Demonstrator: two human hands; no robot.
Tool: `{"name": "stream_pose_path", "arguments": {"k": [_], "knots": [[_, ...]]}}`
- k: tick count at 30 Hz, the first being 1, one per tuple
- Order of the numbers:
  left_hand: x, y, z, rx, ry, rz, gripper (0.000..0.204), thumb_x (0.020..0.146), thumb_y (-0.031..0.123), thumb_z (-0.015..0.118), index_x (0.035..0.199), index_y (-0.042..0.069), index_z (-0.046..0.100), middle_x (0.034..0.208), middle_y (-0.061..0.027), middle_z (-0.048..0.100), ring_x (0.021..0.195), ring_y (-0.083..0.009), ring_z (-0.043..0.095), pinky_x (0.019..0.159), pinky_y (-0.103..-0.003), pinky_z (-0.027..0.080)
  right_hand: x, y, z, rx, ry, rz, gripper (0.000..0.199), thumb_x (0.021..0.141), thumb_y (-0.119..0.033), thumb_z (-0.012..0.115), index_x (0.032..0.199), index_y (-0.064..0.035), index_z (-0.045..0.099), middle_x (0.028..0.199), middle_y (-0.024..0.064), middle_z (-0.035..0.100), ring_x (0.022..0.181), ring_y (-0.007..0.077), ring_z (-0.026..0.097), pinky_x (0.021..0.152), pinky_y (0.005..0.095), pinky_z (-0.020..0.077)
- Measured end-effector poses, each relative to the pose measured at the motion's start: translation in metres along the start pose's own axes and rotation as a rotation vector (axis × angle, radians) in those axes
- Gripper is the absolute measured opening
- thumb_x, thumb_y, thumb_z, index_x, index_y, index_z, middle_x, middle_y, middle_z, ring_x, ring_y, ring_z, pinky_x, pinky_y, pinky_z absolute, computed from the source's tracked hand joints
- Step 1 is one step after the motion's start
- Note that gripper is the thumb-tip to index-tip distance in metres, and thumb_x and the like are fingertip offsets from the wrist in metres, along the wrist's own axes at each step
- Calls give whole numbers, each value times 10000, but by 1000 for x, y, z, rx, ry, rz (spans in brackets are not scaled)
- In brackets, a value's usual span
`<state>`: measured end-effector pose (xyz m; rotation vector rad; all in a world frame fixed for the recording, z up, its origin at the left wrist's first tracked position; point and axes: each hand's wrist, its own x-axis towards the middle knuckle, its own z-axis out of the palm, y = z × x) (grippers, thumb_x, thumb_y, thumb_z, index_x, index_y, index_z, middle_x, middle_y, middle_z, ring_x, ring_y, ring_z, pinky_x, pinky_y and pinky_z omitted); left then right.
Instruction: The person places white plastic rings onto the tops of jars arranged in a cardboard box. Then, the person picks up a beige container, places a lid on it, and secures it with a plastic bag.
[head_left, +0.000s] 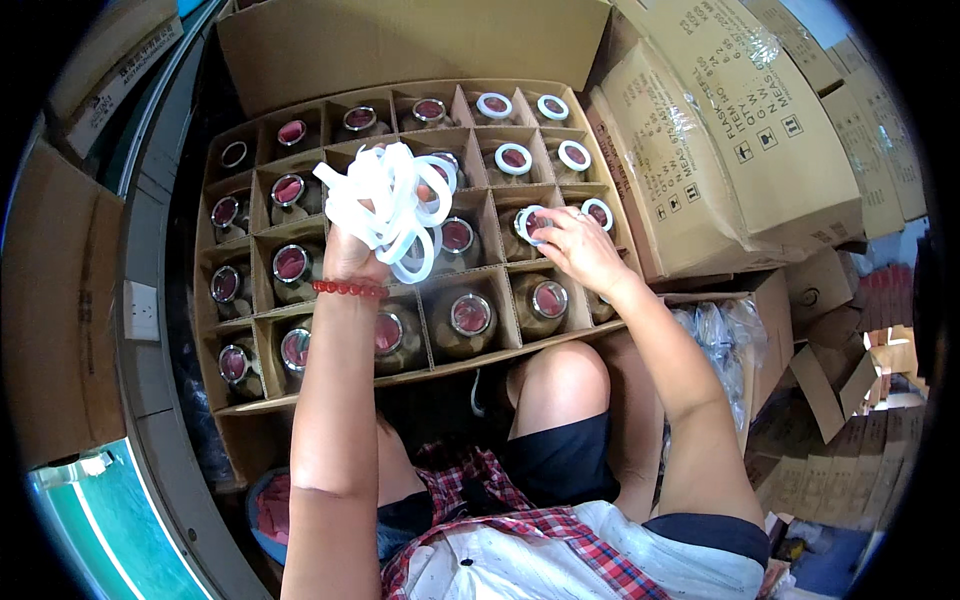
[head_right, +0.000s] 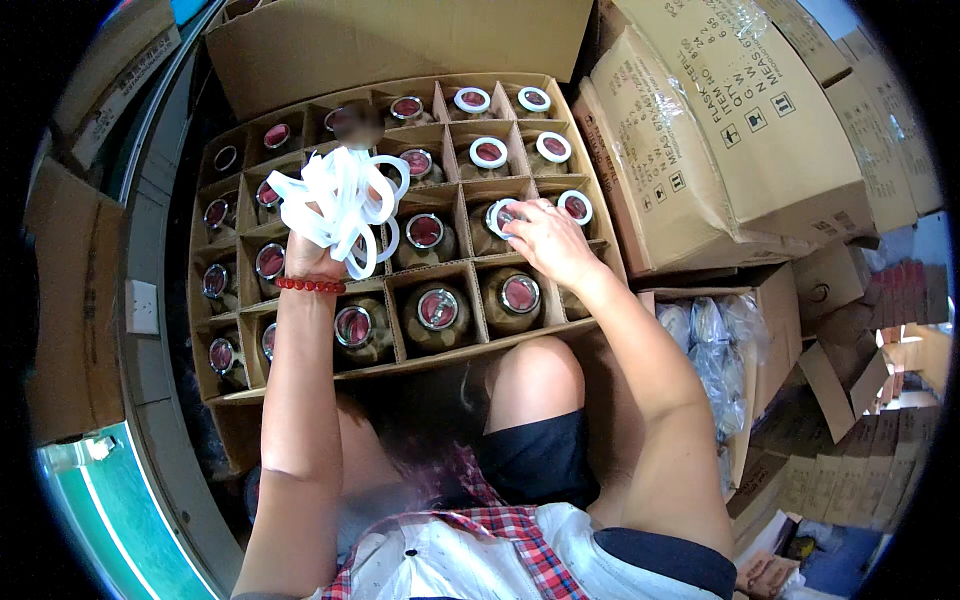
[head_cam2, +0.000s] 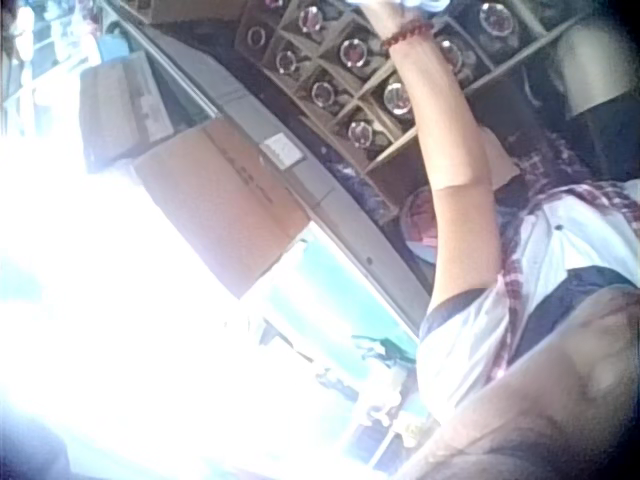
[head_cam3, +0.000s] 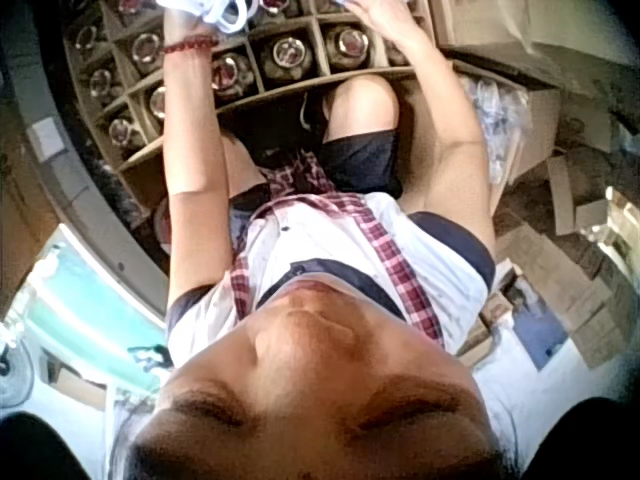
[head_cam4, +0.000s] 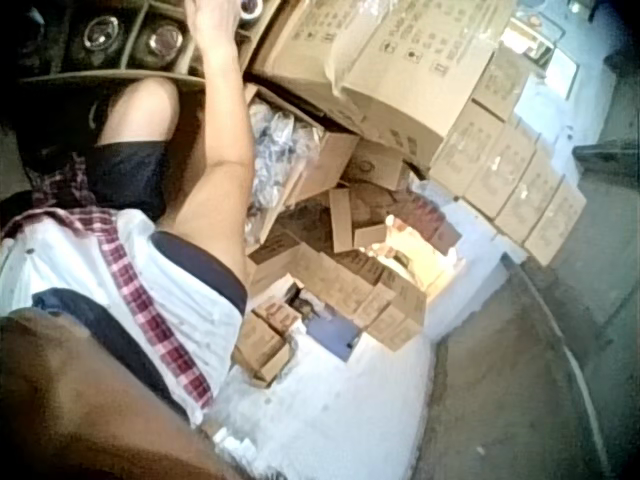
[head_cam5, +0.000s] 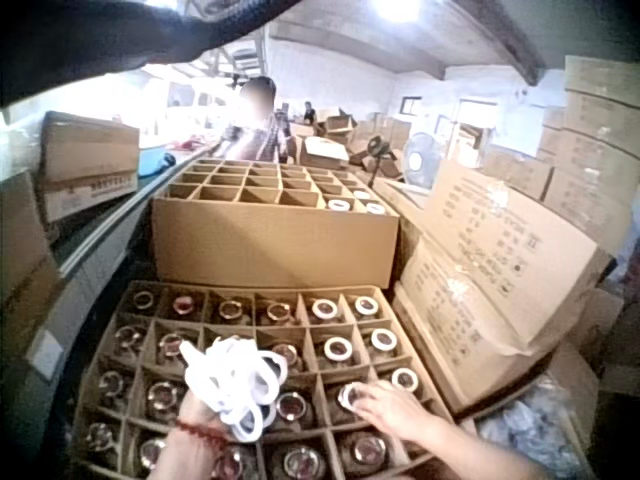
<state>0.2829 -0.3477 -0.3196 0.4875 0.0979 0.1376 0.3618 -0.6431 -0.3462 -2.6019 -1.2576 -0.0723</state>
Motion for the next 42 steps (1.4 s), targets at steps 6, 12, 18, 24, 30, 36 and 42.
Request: {"name": "stream_pose_path", "arguments": {"k": [6, 12, 18, 24, 30, 36, 42], "knots": [[-4, -1, 5, -56, 0, -5, 278, 895, 222, 595, 1104, 40, 566, 933, -116, 636, 799, -242, 652, 682, -340, 562, 10, -4, 18, 257, 127, 290, 187, 796, -212, 683, 921, -73, 673, 1206, 106, 589, 1117, 305, 533, 924, 401, 447], [-6, 3, 6, -53, 19, -8, 268, 899, 200, 582, 1097, 21, 565, 943, -121, 637, 792, -234, 652, 663, -331, 563, 4, -8, 7, 77, 41, 80, 189, 789, -184, 674, 939, -69, 679, 1172, 116, 612, 1078, 300, 561, 942, 394, 444], [-5, 5, -1, -103, -87, -25, 257, 881, 163, 594, 1085, 9, 574, 936, -126, 646, 819, -233, 655, 683, -341, 567, 0, -1, 2, -108, -22, 123, 107, 785, -104, 616, 874, -86, 674, 1181, 59, 617, 1047, 270, 567, 888, 414, 441], [-16, 5, 1, -85, -109, -31, 284, 880, 171, 599, 1111, 8, 577, 947, -132, 658, 832, -235, 661, 711, -346, 570, -5, 10, -3, 90, -87, 43, 270, 768, -68, 597, 1024, -100, 679, 1221, 82, 592, 1081, 275, 550, 897, 420, 424], [-37, -3, 10, -85, 11, -116, 301, 904, 192, 568, 1179, 70, 562, 1031, -99, 648, 865, -207, 654, 730, -341, 571, 5, -16, -17, -12, -132, 51, 331, 866, -152, 560, 1187, -90, 611, 1259, 114, 570, 1038, 242, 582, 832, 382, 459], [-79, -8, 10, -136, -273, -276, 559, 863, 117, 607, 1366, 25, 380, 1235, -177, 535, 1048, -272, 596, 825, -356, 559, 15, -91, -50, 1407, -277, 362, 626, 923, -423, 556, 1337, 27, 423, 1149, 110, 606, 784, 113, 632, 541, 158, 415], [-116, -14, -30, 748, -369, 52, 542, 784, 230, 666, 1289, 113, 508, 1212, -12, 589, 1040, -159, 575, 844, -250, 469, 11, -128, -33, 1349, -211, 194, 554, 886, -136, 609, 1380, -30, 382, 1316, 146, 504, 874, 93, 612, 573, 198, 446]]}}
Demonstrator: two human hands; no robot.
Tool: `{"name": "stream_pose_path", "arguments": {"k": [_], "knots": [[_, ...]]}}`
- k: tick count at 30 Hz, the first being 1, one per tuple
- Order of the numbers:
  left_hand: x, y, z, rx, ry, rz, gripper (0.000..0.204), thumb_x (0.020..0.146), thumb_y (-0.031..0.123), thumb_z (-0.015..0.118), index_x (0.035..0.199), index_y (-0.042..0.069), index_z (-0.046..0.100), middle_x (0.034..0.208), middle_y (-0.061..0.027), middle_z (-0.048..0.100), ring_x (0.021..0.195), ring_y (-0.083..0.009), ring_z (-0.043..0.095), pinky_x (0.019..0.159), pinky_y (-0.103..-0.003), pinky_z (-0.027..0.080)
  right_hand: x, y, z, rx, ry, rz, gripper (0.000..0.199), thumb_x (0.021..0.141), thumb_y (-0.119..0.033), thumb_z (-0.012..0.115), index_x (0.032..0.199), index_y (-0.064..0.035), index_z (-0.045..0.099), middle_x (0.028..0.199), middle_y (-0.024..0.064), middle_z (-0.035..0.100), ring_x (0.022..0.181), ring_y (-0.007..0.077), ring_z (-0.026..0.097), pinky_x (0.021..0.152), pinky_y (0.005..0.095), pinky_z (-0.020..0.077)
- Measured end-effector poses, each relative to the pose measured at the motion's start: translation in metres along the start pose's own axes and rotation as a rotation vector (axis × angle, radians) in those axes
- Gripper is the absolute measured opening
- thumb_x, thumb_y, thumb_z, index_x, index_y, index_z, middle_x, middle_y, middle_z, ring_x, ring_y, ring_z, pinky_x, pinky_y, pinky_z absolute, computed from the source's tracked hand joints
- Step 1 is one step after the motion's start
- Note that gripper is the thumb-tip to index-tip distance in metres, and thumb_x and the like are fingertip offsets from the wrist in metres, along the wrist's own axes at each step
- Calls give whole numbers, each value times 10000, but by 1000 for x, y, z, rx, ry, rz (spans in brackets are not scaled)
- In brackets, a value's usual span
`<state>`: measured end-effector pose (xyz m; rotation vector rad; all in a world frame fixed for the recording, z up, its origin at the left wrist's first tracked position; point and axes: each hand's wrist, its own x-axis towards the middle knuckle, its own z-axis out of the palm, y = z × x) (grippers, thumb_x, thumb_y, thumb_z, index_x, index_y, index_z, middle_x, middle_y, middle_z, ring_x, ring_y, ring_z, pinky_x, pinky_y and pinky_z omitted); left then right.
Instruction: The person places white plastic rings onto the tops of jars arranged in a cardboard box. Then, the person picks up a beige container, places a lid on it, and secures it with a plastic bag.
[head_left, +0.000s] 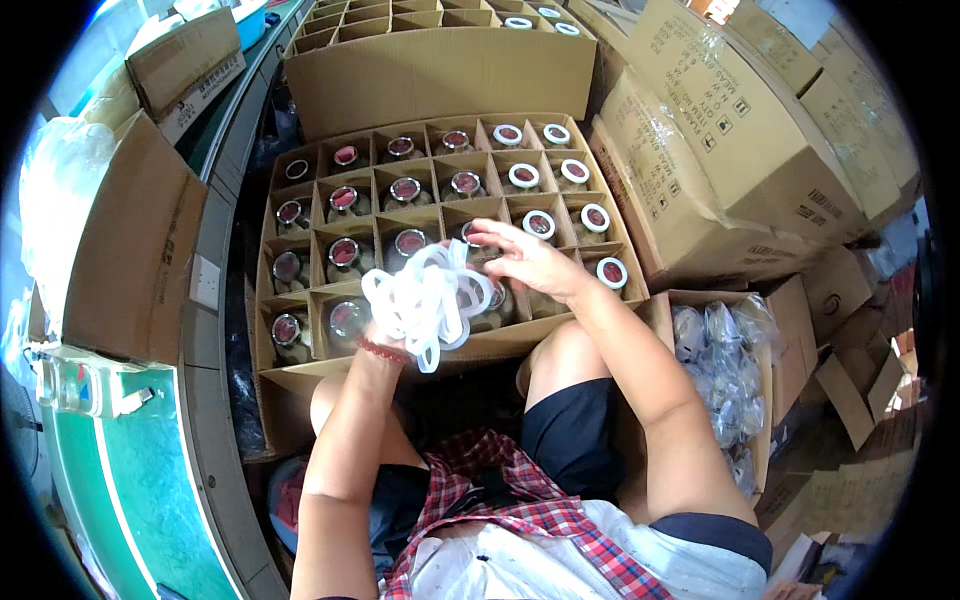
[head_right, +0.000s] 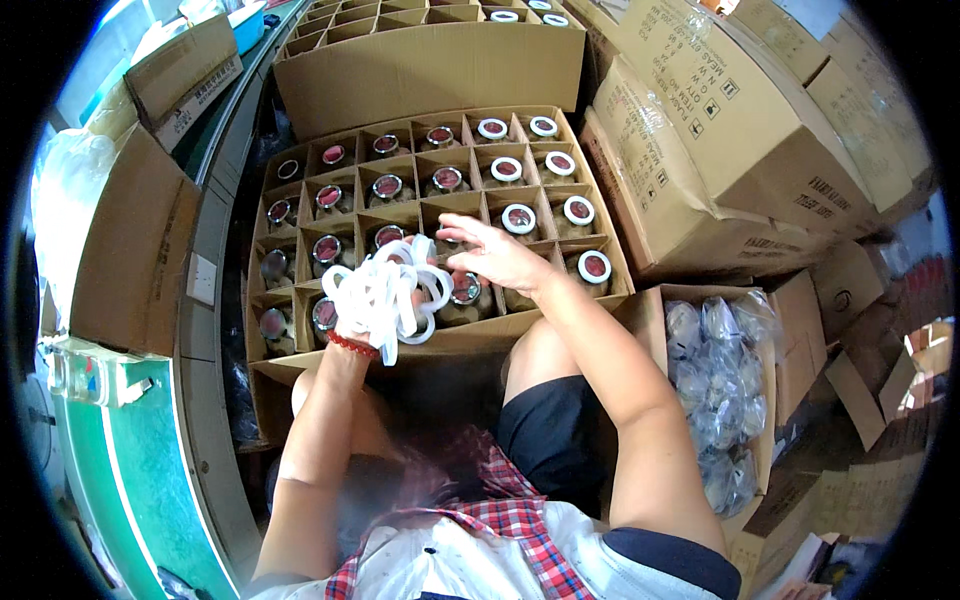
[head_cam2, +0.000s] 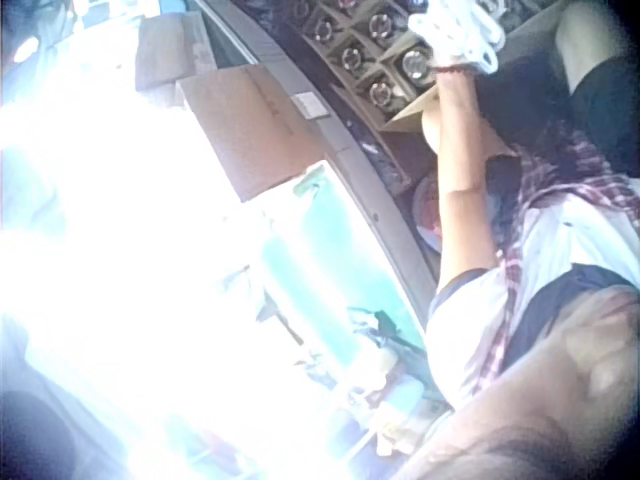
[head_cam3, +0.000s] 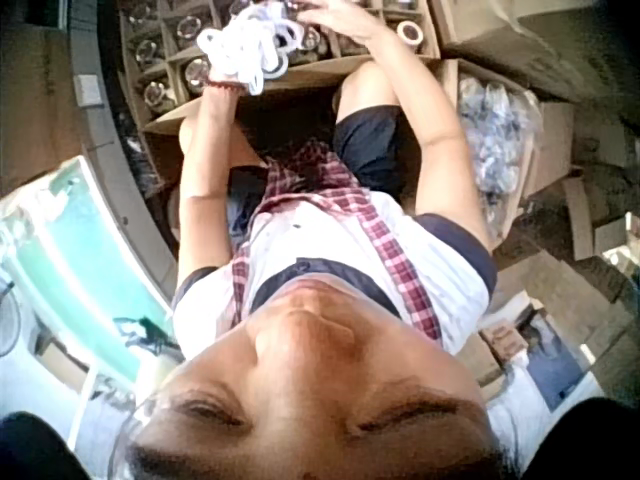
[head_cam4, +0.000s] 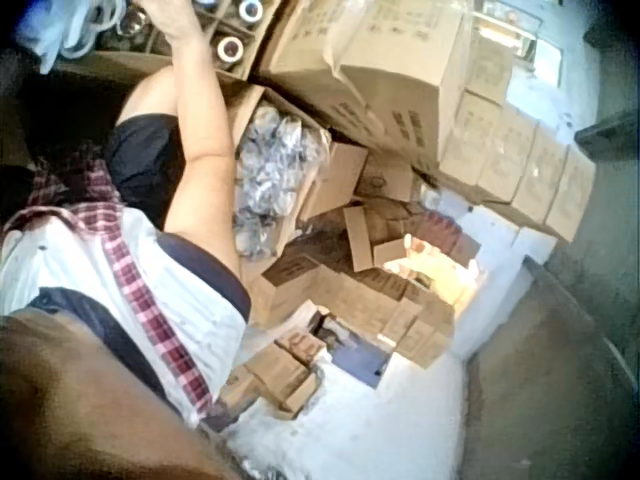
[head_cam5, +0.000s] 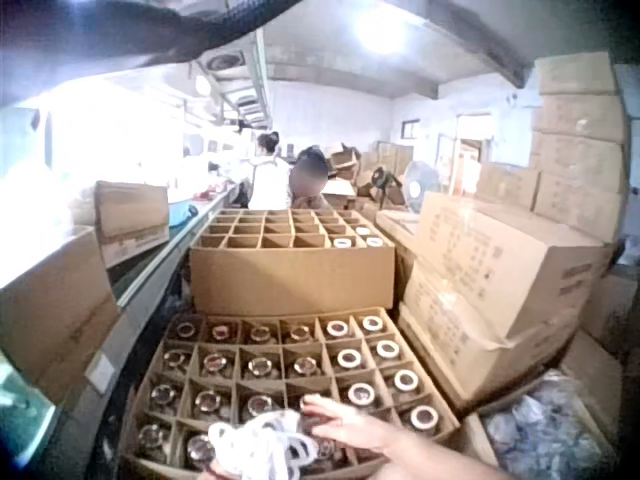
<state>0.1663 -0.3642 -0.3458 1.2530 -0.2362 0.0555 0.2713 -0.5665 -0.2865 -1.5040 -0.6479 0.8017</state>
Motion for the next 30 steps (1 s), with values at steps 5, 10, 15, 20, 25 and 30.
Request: {"name": "stream_pose_path", "arguments": {"k": [5, 10, 15, 20, 25, 30], "knots": [[-12, -10, 11, -451, 47, -133, 587, 817, 233, 657, 1331, 45, 443, 1143, -91, 621, 892, -199, 638, 750, -284, 525, 2, 23, 8, -106, 73, -51, 283, 881, -67, 614, 1148, 28, 597, 927, 65, 669, 767, 92, 624, 654, 232, 511], [-12, -25, -10, -948, -31, -155, 478, 886, 192, 569, 1305, -4, 450, 1029, -133, 629, 750, -220, 664, 656, -323, 578, -10, 4, 18, -554, 284, -244, 155, 892, -98, 602, 943, 30, 671, 858, 83, 667, 587, 117, 615, 561, 248, 501], [-9, -17, 3, -871, 38, -158, 570, 838, 221, 645, 1324, 7, 438, 1067, -108, 622, 866, -190, 652, 749, -325, 571, -15, -3, 20, -617, 367, -188, 146, 892, -114, 585, 929, 14, 644, 798, 94, 654, 538, 119, 613, 522, 251, 481], [-6, -6, -3, -916, 48, -95, 415, 887, 221, 585, 1266, 68, 508, 1183, -187, 591, 985, -260, 622, 831, -375, 546, -19, -1, -19, -285, 504, -27, 135, 895, -113, 592, 915, 17, 623, 767, 59, 662, 580, 115, 630, 503, 239, 491], [-6, 3, -18, -896, 105, -44, 354, 901, 243, 545, 1205, 61, 539, 1140, -178, 605, 964, -246, 617, 835, -353, 527, -48, 41, -61, -1125, 573, -352, 111, 845, -112, 628, 907, -31, 584, 810, 70, 628, 661, 225, 639, 593, 353, 520], [-15, 10, -28, -888, 107, 37, 464, 879, 257, 585, 1280, 44, 488, 1184, -144, 585, 1040, -233, 588, 883, -342, 504, -91, 52, -43, -1525, 245, -207, 134, 799, -120, 627, 907, -66, 568, 920, 80, 598, 912, 280, 591, 761, 400, 481]]}}
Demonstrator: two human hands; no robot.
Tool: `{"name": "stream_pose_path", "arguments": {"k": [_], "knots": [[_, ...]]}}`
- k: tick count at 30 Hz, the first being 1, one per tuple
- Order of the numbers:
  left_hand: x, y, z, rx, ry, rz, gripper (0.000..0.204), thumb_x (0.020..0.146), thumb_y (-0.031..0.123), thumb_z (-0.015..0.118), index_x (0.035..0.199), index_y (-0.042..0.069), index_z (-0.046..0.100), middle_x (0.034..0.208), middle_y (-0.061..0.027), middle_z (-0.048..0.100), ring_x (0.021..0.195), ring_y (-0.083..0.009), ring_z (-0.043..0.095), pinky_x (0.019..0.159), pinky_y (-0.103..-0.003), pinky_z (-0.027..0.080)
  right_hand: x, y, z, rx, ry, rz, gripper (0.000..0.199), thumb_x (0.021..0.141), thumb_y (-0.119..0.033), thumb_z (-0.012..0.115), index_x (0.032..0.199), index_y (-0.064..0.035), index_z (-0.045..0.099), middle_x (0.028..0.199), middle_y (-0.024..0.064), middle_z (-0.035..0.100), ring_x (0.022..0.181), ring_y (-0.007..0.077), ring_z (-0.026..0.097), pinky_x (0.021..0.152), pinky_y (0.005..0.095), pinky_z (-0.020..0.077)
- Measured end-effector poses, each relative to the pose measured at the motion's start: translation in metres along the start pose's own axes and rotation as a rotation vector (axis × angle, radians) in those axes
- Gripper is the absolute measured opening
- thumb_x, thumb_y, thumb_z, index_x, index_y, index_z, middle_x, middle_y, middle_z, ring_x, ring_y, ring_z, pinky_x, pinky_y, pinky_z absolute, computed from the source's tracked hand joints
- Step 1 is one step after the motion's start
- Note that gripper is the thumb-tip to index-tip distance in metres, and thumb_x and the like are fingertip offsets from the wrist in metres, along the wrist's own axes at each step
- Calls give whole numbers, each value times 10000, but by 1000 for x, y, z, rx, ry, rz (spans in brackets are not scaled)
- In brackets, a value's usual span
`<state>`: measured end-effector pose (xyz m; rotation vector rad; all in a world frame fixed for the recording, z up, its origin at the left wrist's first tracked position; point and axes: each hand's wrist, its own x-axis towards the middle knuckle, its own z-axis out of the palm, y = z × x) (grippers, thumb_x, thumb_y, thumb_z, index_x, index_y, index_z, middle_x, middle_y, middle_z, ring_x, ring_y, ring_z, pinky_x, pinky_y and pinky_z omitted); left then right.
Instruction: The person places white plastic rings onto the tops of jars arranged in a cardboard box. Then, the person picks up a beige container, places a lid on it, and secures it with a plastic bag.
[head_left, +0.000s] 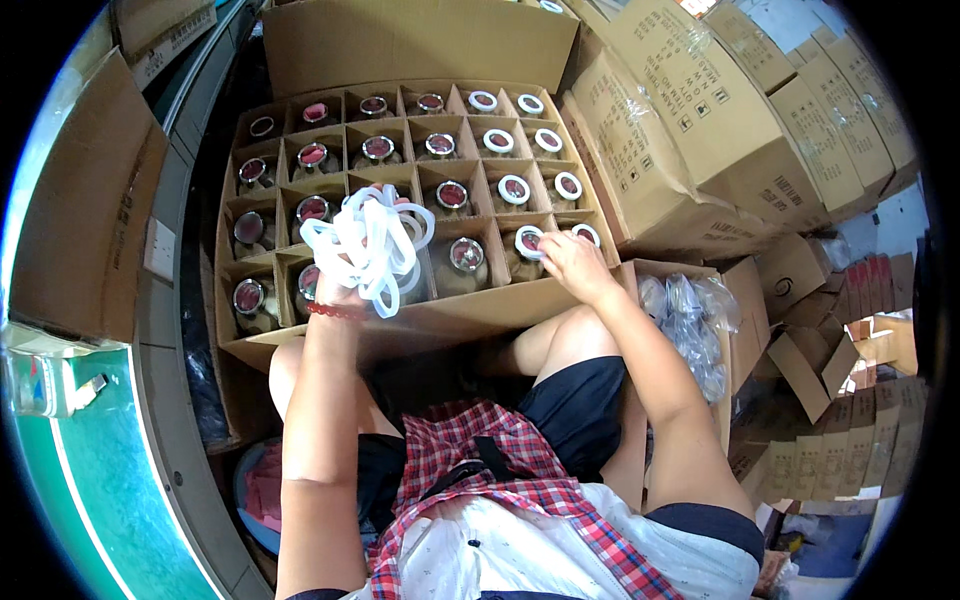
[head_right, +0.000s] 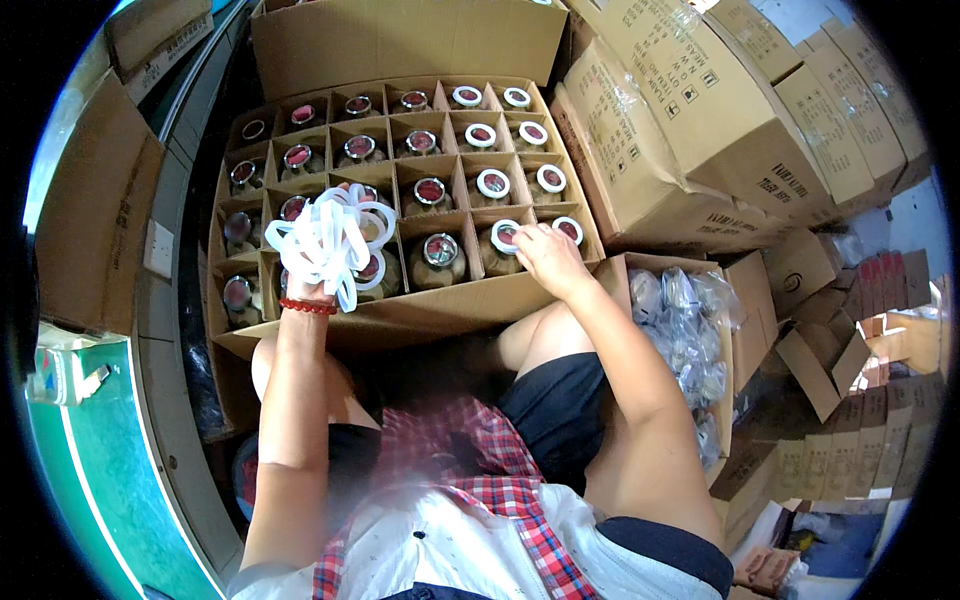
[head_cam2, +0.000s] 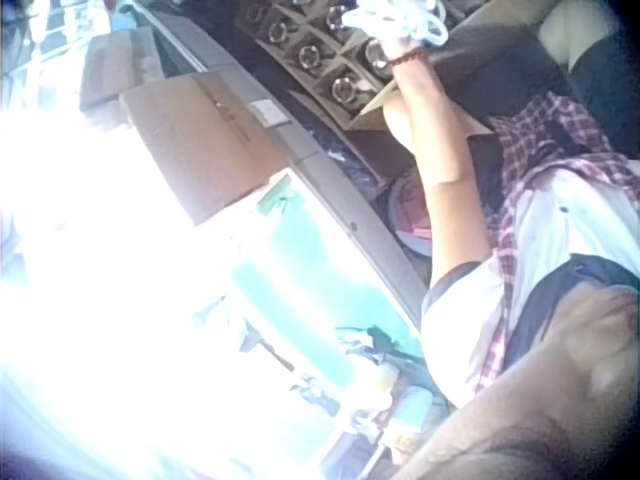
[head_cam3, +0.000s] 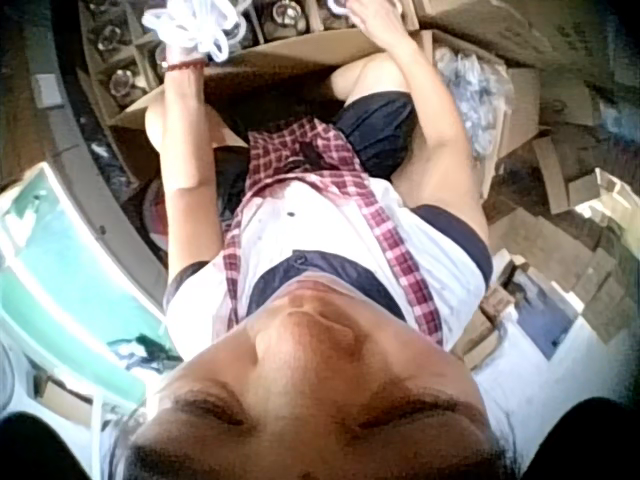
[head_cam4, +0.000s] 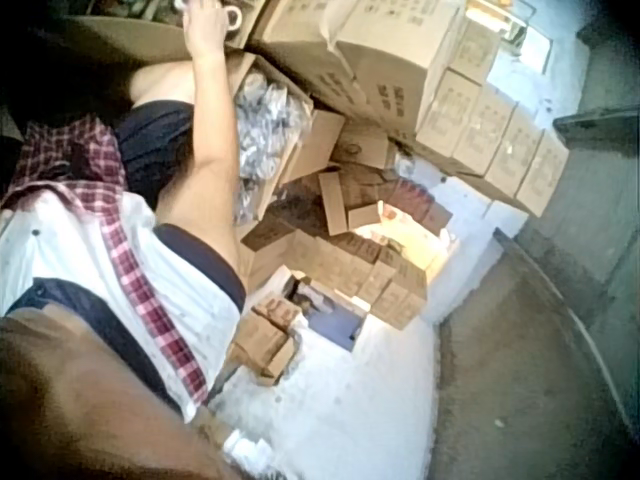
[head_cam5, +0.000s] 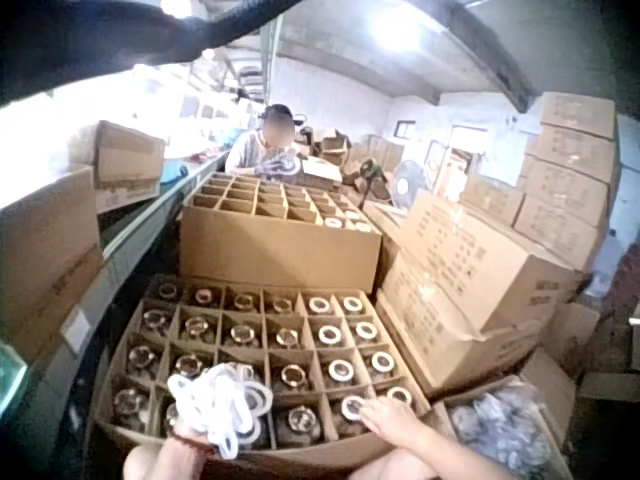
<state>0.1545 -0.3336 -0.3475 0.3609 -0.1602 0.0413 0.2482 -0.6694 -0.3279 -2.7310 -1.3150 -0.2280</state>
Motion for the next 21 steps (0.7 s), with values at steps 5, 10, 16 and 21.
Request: {"name": "stream_pose_path", "arguments": {"k": [5, 10, 16, 21], "knots": [[1, 4, -14, 32, -79, 21, 555, 885, 270, 550, 1320, -44, 412, 1303, -222, 489, 1166, -305, 519, 950, -370, 475, -19, -2, 2, -231, 0, 30, 141, 821, -182, 582, 896, -87, 653, 1071, 51, 636, 1003, 222, 576, 855, 397, 422], [0, 3, -13, 20, -111, -10, 534, 890, 277, 543, 1303, -42, 431, 1286, -208, 504, 1146, -301, 530, 924, -367, 483, -14, 15, 13, -242, 75, 58, 122, 815, -170, 576, 859, -84, 649, 995, 52, 647, 979, 241, 580, 840, 408, 430], [-9, 9, -2, 20, 25, 16, 495, 839, 223, 633, 1278, 41, 498, 1197, -159, 590, 1041, -243, 607, 869, -367, 524, -8, 12, 8, -29, 39, 289, 144, 789, -201, 616, 876, -86, 625, 952, 61, 637, 956, 246, 586, 829, 403, 436], [-11, 10, -8, 51, 15, 29, 501, 833, 217, 641, 1274, 33, 493, 1143, -131, 608, 1004, -228, 615, 829, -348, 534, 0, -2, 13, -78, 63, 136, 248, 785, -225, 625, 997, -95, 628, 1009, 63, 632, 969, 248, 580, 836, 408, 425]]}}
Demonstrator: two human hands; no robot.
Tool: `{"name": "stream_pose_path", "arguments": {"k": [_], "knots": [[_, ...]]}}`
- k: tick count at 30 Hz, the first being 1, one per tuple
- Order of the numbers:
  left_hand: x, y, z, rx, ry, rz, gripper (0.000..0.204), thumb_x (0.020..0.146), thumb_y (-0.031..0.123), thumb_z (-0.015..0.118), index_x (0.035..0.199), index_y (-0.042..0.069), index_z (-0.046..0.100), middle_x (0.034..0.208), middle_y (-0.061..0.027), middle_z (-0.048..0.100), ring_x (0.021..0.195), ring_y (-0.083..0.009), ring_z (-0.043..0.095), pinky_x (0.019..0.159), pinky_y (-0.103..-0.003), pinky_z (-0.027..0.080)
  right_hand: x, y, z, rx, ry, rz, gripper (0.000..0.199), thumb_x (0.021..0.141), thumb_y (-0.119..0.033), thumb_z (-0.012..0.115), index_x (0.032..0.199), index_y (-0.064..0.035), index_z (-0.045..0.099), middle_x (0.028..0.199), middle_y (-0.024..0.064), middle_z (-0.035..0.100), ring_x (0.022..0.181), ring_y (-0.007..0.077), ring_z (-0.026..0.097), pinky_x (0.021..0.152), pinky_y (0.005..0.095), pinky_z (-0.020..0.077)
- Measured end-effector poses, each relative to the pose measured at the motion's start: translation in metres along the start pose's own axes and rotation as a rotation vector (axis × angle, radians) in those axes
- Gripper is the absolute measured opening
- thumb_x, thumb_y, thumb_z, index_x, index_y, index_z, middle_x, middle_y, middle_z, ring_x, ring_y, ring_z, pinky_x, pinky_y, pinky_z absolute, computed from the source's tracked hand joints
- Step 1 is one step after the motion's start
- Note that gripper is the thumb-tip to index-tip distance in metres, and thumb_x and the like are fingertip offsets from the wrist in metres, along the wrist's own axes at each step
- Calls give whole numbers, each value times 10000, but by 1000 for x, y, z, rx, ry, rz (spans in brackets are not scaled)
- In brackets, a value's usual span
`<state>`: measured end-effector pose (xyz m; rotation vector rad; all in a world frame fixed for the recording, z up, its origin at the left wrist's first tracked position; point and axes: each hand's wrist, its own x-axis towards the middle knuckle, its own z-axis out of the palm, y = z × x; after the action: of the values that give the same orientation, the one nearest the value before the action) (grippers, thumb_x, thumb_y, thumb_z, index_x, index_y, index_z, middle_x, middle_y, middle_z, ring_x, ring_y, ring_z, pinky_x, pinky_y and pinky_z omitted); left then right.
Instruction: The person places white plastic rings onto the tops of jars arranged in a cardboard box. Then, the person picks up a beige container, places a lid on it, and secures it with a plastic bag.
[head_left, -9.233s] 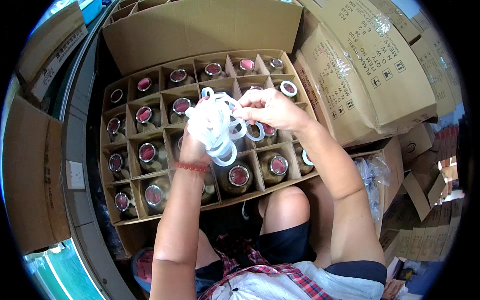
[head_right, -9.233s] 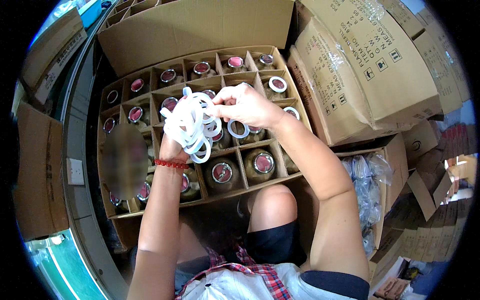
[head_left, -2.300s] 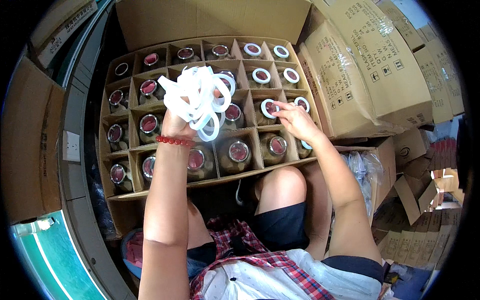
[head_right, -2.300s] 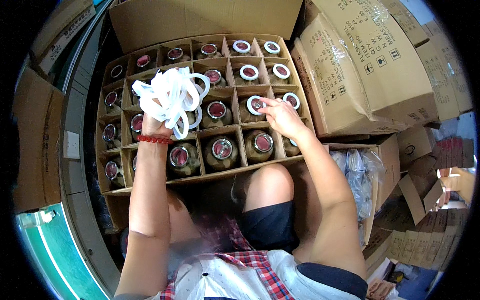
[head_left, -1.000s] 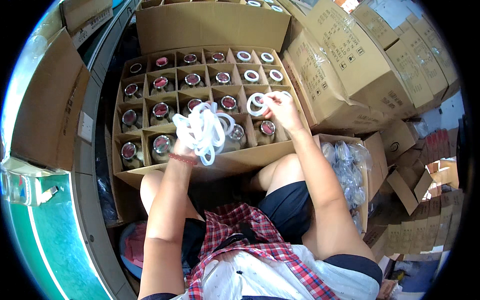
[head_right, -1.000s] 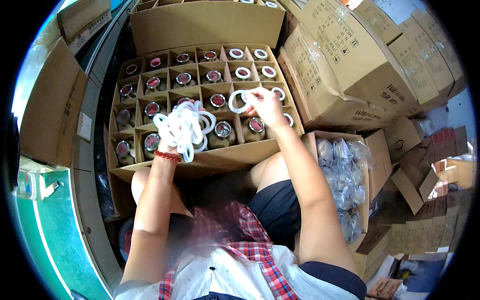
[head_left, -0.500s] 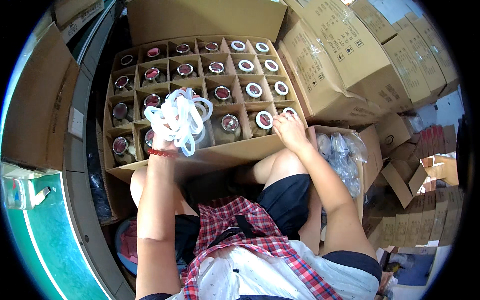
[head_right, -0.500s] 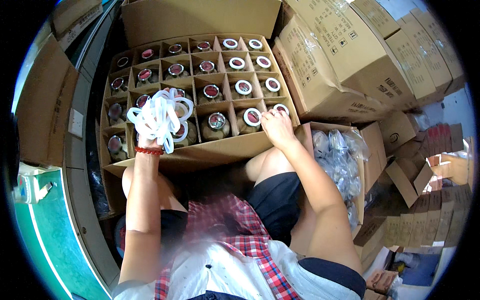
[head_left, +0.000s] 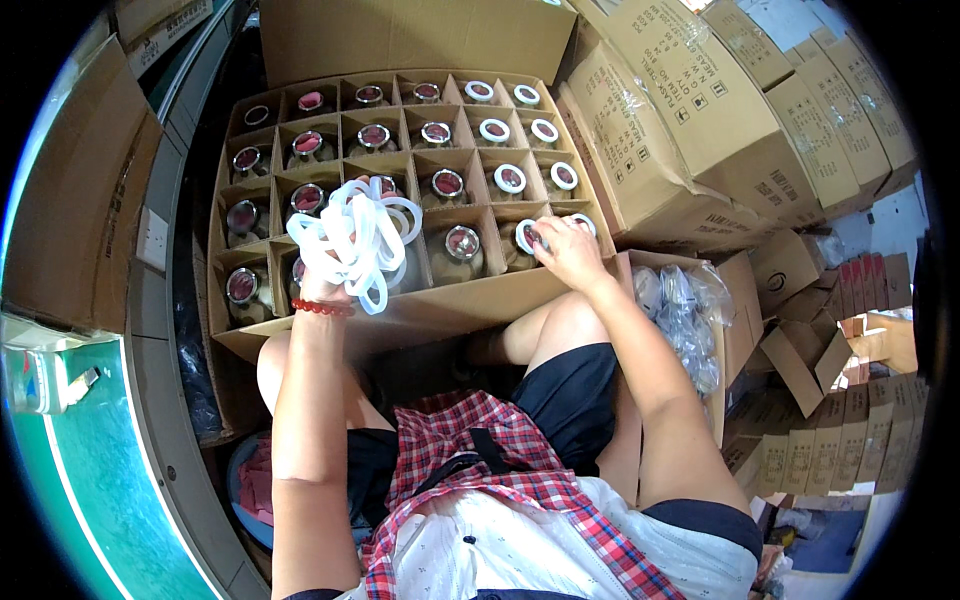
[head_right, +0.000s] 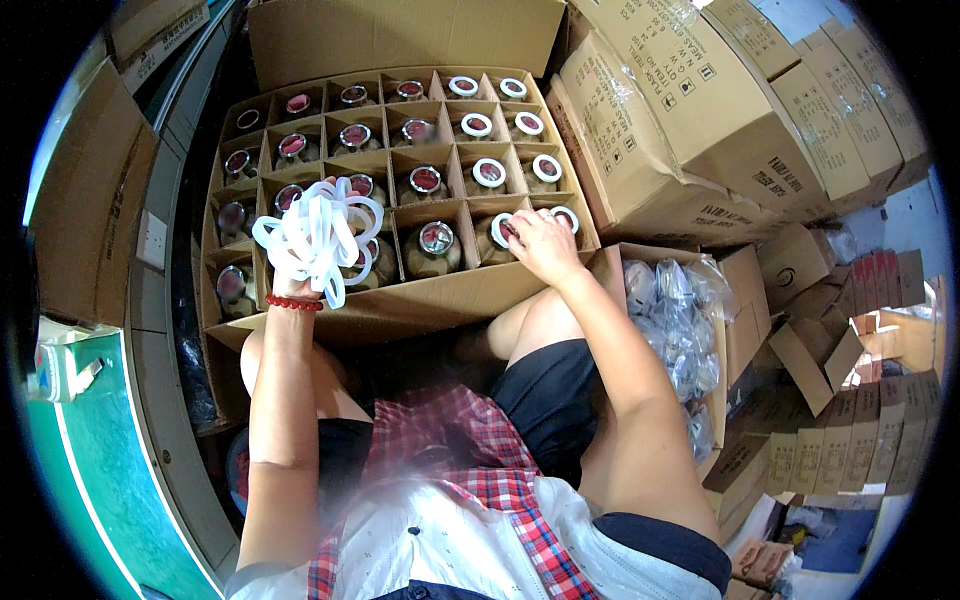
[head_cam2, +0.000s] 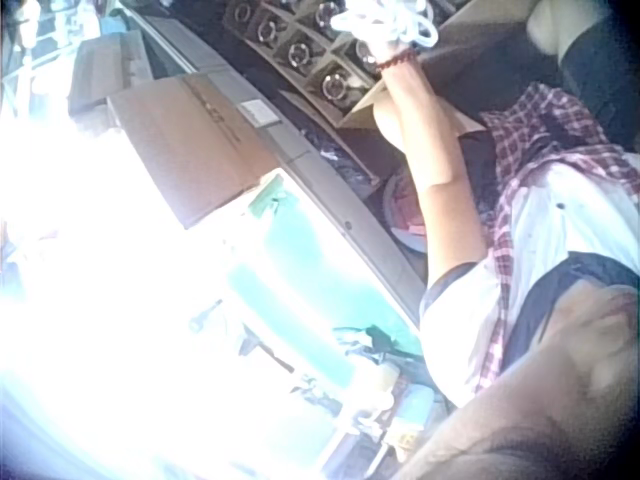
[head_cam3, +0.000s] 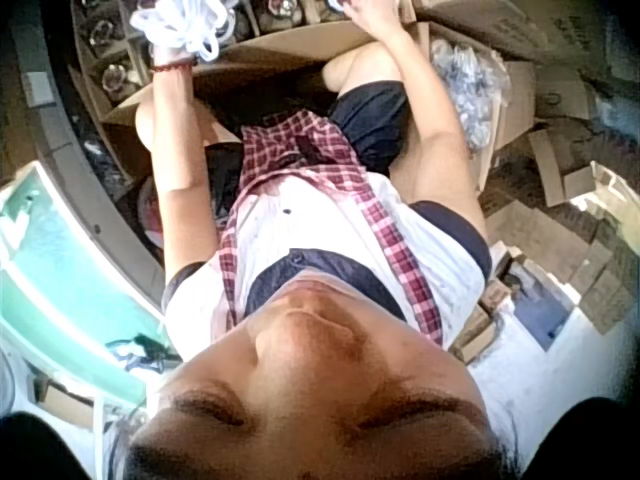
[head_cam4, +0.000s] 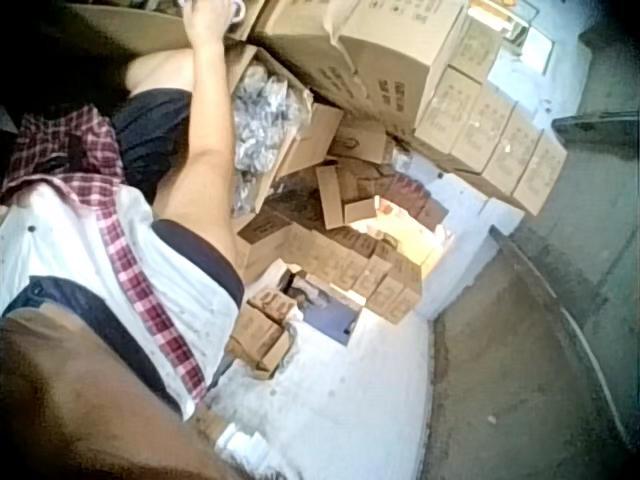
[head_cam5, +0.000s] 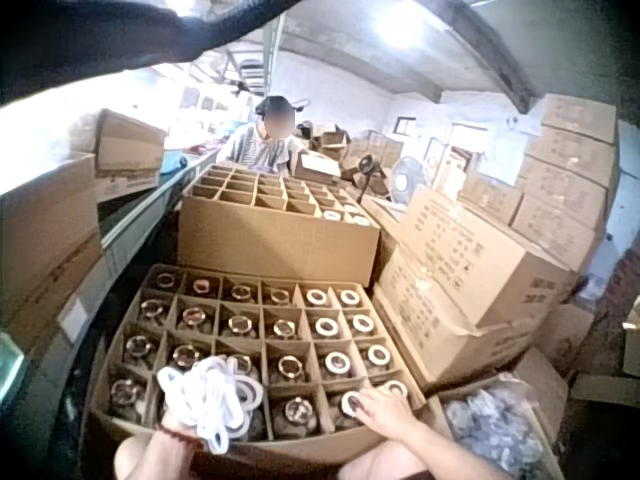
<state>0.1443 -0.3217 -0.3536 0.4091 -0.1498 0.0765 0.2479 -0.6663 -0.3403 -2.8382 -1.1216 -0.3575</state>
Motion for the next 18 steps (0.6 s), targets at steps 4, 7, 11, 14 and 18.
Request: {"name": "stream_pose_path", "arguments": {"k": [4, 7, 11, 14, 18], "knots": [[2, 0, 6, 4, -6, 8, 503, 837, 236, 638, 1272, 31, 490, 1149, -124, 598, 1003, -232, 605, 845, -341, 521, -1, 0, 2, -46, -106, 16, 333, 785, -258, 634, 1085, -114, 618, 1042, 68, 627, 987, 261, 572, 850, 418, 402], [4, 0, -3, -66, -92, 8, 499, 877, 216, 564, 1290, -38, 444, 1263, -166, 517, 1162, -279, 512, 981, -351, 436, 6, -2, 6, -62, -125, -49, 364, 790, -269, 627, 1124, -124, 614, 1049, 72, 623, 993, 246, 568, 825, 407, 389], [3, -2, 5, -89, -60, -20, 523, 867, 222, 574, 1303, -28, 432, 1285, -171, 505, 1177, -304, 497, 991, -358, 427, 21, -13, 4, -232, -282, -93, 397, 801, -276, 612, 1173, -138, 601, 1046, 69, 618, 984, 225, 568, 804, 395, 372], [3, -3, 3, -18, -89, 47, 562, 860, 233, 583, 1328, -23, 405, 1297, -195, 496, 1124, -309, 543, 936, -358, 470, 25, -13, 7, -263, -259, -142, 392, 808, -276, 604, 1177, -140, 602, 1051, 64, 617, 985, 222, 567, 810, 400, 372], [-6, 1, 12, -7, -47, -59, 613, 848, 244, 593, 1363, -2, 370, 1275, -260, 501, 982, -283, 624, 794, -354, 539, 30, -22, -5, 6, -93, -54, 403, 819, -273, 601, 1187, -109, 594, 1119, 68, 613, 991, 244, 583, 820, 401, 422]]}}
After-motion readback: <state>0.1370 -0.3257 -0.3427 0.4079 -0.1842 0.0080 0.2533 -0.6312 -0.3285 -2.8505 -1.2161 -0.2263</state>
